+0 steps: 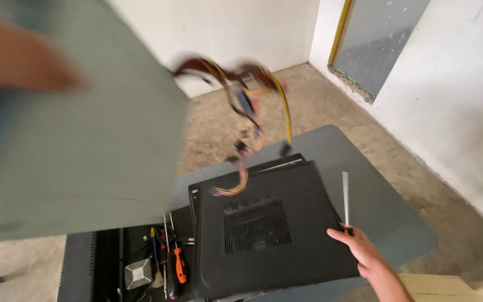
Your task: Disassembling a computer by removing the CPU cooler and other internal components using a screwdriver.
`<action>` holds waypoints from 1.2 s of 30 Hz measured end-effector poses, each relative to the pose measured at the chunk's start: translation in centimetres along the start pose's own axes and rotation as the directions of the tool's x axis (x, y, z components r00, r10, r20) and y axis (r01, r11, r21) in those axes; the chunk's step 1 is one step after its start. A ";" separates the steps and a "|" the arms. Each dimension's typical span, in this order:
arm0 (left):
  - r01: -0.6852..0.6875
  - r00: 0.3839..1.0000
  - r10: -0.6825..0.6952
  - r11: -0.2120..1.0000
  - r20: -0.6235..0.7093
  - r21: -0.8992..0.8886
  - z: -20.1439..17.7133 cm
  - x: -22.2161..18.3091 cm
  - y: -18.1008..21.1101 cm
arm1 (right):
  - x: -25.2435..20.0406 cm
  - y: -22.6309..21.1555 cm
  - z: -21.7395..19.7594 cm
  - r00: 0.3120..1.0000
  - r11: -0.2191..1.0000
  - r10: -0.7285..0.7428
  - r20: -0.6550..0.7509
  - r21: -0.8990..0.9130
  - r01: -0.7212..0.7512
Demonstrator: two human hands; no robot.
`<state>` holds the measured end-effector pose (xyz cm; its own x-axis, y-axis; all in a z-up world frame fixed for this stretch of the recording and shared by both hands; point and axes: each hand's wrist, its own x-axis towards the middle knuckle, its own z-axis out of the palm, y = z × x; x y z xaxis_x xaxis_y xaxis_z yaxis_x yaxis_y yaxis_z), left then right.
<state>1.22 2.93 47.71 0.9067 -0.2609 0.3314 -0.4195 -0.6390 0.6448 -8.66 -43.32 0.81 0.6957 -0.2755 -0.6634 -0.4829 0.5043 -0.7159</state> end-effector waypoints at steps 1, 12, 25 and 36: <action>-0.010 1.000 0.010 1.000 0.004 -0.018 2.0 0.3 1.2 | 0.0 -0.7 0.0 0.998 0.969 0.010 -0.066 -0.245 -0.026; -0.005 0.976 -0.011 0.997 0.218 0.071 17.5 -0.7 0.6 | 0.6 -0.5 -1.9 0.902 0.633 -0.431 0.005 -0.711 0.306; 0.146 0.853 -0.190 0.981 0.487 0.128 25.5 -1.7 -3.7 | 0.9 1.1 -4.5 0.821 0.571 -0.570 -0.029 -0.732 0.371; 0.177 0.866 -0.263 0.956 0.426 0.233 24.5 -1.2 -4.4 | 4.0 2.3 -1.9 0.808 0.233 -0.590 0.000 -0.957 0.170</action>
<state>3.02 -11.72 27.60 0.9139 -0.3657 -0.1764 -0.2310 -0.8256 0.5149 -8.06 -44.82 -3.91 0.8466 -0.5200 -0.1138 -0.5035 -0.7128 -0.4883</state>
